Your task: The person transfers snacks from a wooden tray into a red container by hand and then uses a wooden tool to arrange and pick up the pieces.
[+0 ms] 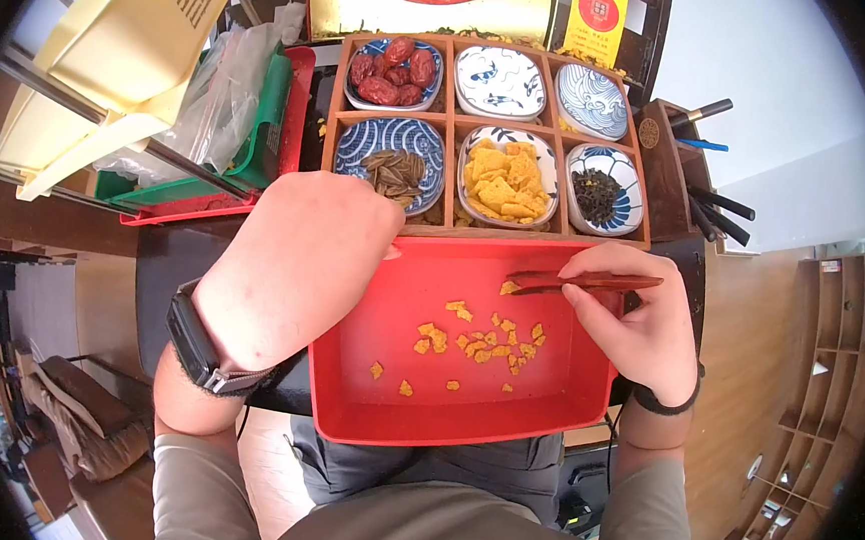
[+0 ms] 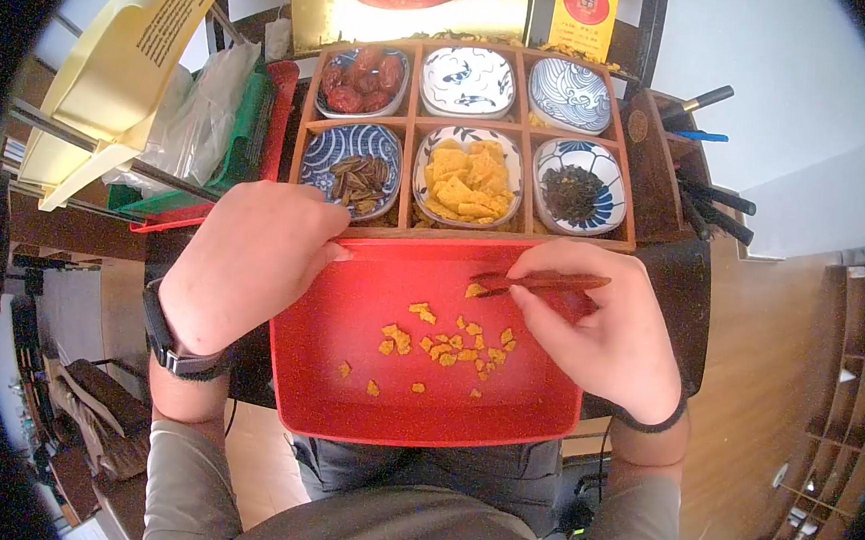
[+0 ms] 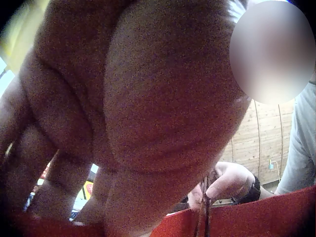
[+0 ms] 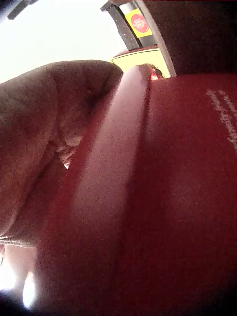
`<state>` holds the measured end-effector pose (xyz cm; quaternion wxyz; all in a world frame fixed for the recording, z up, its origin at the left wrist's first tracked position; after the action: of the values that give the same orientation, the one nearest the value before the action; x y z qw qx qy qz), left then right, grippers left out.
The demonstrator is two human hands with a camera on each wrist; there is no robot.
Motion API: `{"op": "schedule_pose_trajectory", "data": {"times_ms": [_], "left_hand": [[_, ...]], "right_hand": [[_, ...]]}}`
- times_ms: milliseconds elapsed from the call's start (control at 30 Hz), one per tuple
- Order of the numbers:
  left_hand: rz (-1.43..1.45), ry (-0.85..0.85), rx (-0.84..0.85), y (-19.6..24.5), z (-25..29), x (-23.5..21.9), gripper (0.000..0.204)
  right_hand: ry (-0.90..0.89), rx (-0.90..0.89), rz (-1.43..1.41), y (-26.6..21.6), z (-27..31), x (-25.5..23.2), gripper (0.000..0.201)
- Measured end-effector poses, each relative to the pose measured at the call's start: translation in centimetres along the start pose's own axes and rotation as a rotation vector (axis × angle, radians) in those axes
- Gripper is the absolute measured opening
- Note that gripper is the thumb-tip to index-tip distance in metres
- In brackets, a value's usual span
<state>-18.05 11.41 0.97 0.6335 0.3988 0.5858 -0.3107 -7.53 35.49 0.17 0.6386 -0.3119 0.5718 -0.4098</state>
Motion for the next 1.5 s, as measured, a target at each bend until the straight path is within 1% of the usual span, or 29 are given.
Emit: {"op": "schedule_pose_trajectory", "data": {"times_ms": [67,167,367,567,667,767,967,1067,1167,1267,1367,1467,1500], "left_hand": [[0.0,0.002,0.0,0.0,0.0,0.0,0.016],[0.006,0.006,-0.001,0.0,0.0,0.0,0.016],[0.01,0.004,-0.005,0.0,0.0,-0.1,0.016],[0.019,0.004,-0.009,0.0,0.0,-0.1,0.016],[0.018,0.003,-0.012,0.0,0.0,-0.1,0.016],[0.023,0.006,-0.009,0.0,0.0,-0.1,0.016],[0.023,0.014,0.001,0.0,0.0,-0.1,0.016],[0.019,0.019,0.003,0.0,0.0,0.0,0.016],[0.011,0.007,0.001,0.0,0.0,0.0,0.016],[0.004,-0.002,-0.001,0.0,0.0,0.1,0.016],[0.003,-0.001,0.0,0.0,0.0,0.0,0.016],[0.006,-0.007,-0.006,0.0,-0.1,-0.1,0.016],[0.008,-0.012,-0.01,0.0,-0.1,-0.1,0.016]], "right_hand": [[-0.014,-0.054,-0.002,-0.2,0.0,0.2,0.015],[-0.009,-0.046,0.031,-0.2,-0.1,0.3,0.015],[0.008,-0.098,0.176,-0.3,-0.2,0.4,0.016],[0.01,-0.134,0.185,-0.6,-0.3,0.5,0.014],[0.016,-0.115,0.168,-0.5,-0.3,0.5,0.014],[0.035,-0.159,0.236,-0.4,-0.4,0.3,0.016],[0.056,-0.165,0.23,-0.2,-0.4,0.2,0.017],[0.049,-0.14,0.201,0.2,-0.5,0.2,0.016],[0.089,-0.113,0.151,0.6,-0.4,-0.2,0.015],[0.123,-0.164,0.09,0.9,-0.4,-0.6,0.013],[0.119,-0.207,0.03,0.5,-0.2,-1.3,0.011],[0.17,-0.156,-0.167,1.0,0.0,-2.1,0.01],[0.181,-0.178,-0.206,1.0,0.1,-2.5,0.009]]}}
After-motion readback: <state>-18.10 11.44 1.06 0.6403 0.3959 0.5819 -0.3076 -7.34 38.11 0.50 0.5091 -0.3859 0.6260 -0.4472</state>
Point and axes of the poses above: each hand's wrist, its own z-axis away from the middle knuckle, its own x-axis out of the palm, y = z × x, the point moved 6 cm from there along -z, towards the middle knuckle, and after that the axes turned 8 degrees about x, right-handed, at the moved point
